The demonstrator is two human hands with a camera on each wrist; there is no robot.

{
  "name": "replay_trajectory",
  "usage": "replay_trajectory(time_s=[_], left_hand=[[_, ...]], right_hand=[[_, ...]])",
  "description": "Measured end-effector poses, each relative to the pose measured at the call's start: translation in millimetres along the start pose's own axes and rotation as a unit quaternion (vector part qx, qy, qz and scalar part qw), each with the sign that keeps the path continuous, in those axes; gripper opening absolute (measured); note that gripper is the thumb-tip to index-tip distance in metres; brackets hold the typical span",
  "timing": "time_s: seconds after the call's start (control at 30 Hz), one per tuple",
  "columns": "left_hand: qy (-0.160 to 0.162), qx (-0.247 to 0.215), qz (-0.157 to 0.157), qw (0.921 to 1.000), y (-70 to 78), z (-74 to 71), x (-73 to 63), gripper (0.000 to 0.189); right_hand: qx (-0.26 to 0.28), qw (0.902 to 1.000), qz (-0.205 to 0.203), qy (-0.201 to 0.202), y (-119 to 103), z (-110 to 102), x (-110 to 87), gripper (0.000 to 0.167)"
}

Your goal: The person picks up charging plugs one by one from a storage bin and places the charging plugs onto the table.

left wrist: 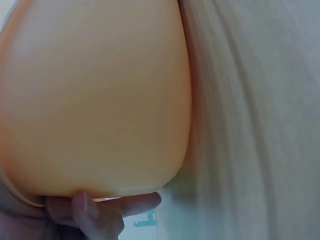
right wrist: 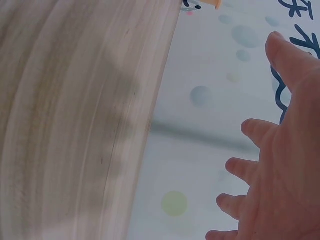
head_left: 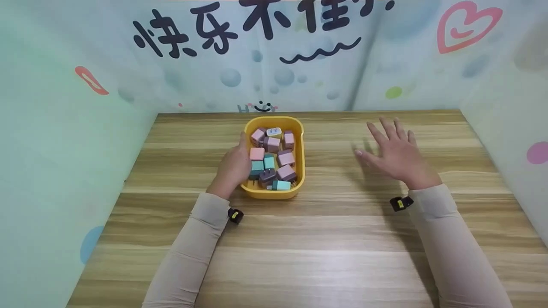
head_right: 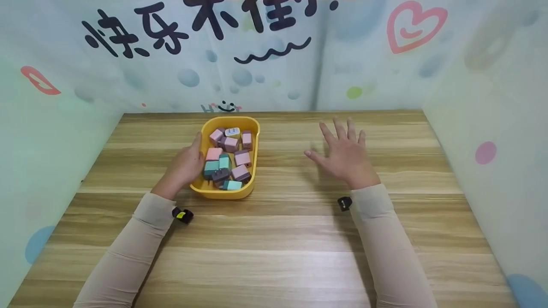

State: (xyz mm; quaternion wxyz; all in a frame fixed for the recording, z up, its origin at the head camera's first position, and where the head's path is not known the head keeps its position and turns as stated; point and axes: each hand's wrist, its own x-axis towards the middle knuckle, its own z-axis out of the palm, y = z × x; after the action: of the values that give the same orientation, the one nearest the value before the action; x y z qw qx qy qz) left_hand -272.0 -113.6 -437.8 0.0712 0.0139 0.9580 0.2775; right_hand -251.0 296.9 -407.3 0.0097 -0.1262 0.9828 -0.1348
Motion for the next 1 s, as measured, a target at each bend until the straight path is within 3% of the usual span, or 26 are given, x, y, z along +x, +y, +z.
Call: replay_trajectory(time_s=[0.3,0.53,0.77,1.0], left_hand=[[-0.011,-0.012,-0.016,0.9997,6.1,4.9,-2.2,0.067],[-0.003,-0.008,-0.009,0.9999,10.1,9.4,-3.4,0.067],[-0.003,-0.015,-0.009,0.9998,12.7,10.6,-0.6,0.066],[-0.014,-0.03,-0.022,0.9992,12.8,10.8,-3.0,0.068]], right_hand=[[0.0,1.0,0.004,0.002,2.3,-1.4,-0.8,0.096],[-0.002,1.0,-0.001,0.001,2.2,-3.4,1.1,0.097],[0.005,0.9997,-0.011,0.023,-7.9,-7.2,-3.5,0.094],[0.004,0.9981,-0.048,0.038,-26.7,-1.6,1.5,0.088]])
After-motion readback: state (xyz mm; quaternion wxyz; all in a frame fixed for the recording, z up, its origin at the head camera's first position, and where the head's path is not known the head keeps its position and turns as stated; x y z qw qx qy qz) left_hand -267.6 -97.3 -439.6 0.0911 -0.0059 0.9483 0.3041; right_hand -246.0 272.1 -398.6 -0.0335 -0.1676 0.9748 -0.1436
